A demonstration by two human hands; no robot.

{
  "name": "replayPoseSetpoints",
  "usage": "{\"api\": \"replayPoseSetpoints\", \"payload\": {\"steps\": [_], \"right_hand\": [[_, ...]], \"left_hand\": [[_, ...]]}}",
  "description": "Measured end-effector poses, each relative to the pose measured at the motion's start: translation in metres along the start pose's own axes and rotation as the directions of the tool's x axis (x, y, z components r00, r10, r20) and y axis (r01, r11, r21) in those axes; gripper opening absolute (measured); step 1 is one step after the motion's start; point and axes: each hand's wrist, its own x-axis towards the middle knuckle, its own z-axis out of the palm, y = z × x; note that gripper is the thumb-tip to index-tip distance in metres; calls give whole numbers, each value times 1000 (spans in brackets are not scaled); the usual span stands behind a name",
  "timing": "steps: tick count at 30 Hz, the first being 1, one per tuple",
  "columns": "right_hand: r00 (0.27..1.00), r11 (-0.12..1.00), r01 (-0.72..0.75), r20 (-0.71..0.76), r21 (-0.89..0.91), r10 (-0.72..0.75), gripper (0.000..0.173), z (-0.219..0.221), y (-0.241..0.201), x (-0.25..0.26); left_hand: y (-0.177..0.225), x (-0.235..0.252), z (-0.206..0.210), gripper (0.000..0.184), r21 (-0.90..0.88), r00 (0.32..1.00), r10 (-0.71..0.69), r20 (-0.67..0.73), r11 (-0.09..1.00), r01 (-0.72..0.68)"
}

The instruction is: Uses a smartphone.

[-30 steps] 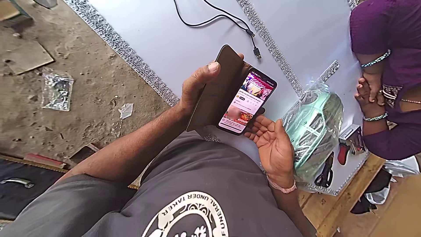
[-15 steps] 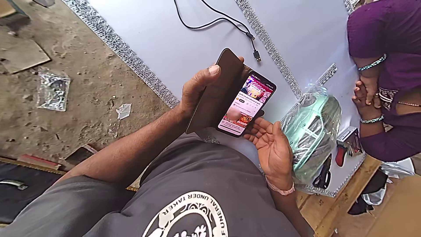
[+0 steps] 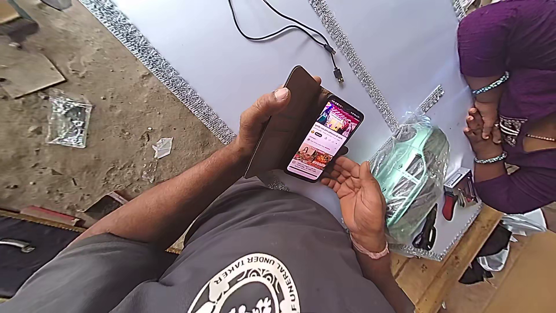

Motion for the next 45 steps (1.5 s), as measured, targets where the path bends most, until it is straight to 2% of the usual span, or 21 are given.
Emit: {"api": "replayPoseSetpoints", "payload": {"steps": [25,45], "right_hand": [[1000,1000,-7,8,-18,7,62,0,-2,0],[1000,998,-8,-2,62,8,63,1,0,-1]], "left_hand": [[2,0,1,48,5,1000,2,9,1000,-2],[2,0,4,47,14,1000,17,-6,1000,-17]]}}
